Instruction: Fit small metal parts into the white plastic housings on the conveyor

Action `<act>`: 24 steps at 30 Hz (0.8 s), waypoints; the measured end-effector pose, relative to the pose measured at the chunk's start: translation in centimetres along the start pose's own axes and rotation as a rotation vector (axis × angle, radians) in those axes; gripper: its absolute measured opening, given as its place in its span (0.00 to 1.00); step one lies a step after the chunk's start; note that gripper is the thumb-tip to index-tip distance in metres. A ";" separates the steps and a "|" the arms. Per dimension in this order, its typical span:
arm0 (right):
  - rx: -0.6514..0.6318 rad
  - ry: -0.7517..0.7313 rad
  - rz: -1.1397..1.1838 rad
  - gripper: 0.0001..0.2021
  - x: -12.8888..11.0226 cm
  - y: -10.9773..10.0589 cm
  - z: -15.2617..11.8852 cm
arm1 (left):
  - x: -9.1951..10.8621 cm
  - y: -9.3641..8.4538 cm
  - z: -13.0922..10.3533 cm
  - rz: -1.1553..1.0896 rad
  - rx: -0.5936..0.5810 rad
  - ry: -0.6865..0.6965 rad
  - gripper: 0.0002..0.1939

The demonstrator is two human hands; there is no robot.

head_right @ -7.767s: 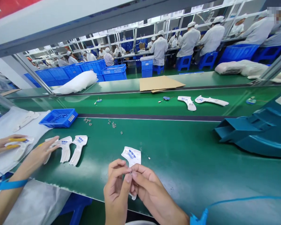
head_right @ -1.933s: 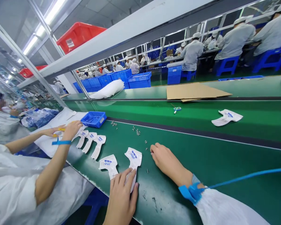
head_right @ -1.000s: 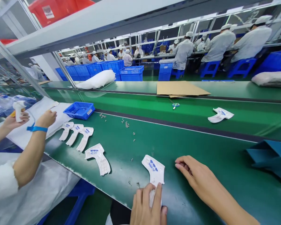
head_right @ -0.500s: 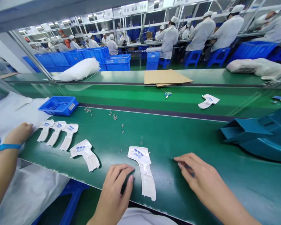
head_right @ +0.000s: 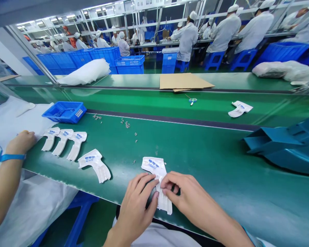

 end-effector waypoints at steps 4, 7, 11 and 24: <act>0.007 -0.009 -0.045 0.09 -0.6 -0.1 0.6 | -0.2 0.3 -0.1 0.000 -0.007 -0.003 0.18; 0.000 0.013 -0.063 0.08 -0.7 0.0 0.6 | -0.3 0.4 -0.2 0.003 -0.017 -0.016 0.18; 0.014 0.049 -0.082 0.07 -0.1 0.3 0.2 | -0.3 0.3 -0.3 0.009 -0.022 -0.019 0.17; 0.135 -0.037 0.111 0.14 2.0 2.0 -0.4 | -0.3 0.1 -0.2 0.042 0.001 -0.002 0.16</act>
Point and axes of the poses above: each hand's wrist, its own z-axis towards the middle knuckle, its own y-axis out of the palm, x = y × z, the point moved 4 cm from there along z, towards the middle knuckle, and after that the axes turned 10 degrees about -z, right-handed, at the moved point
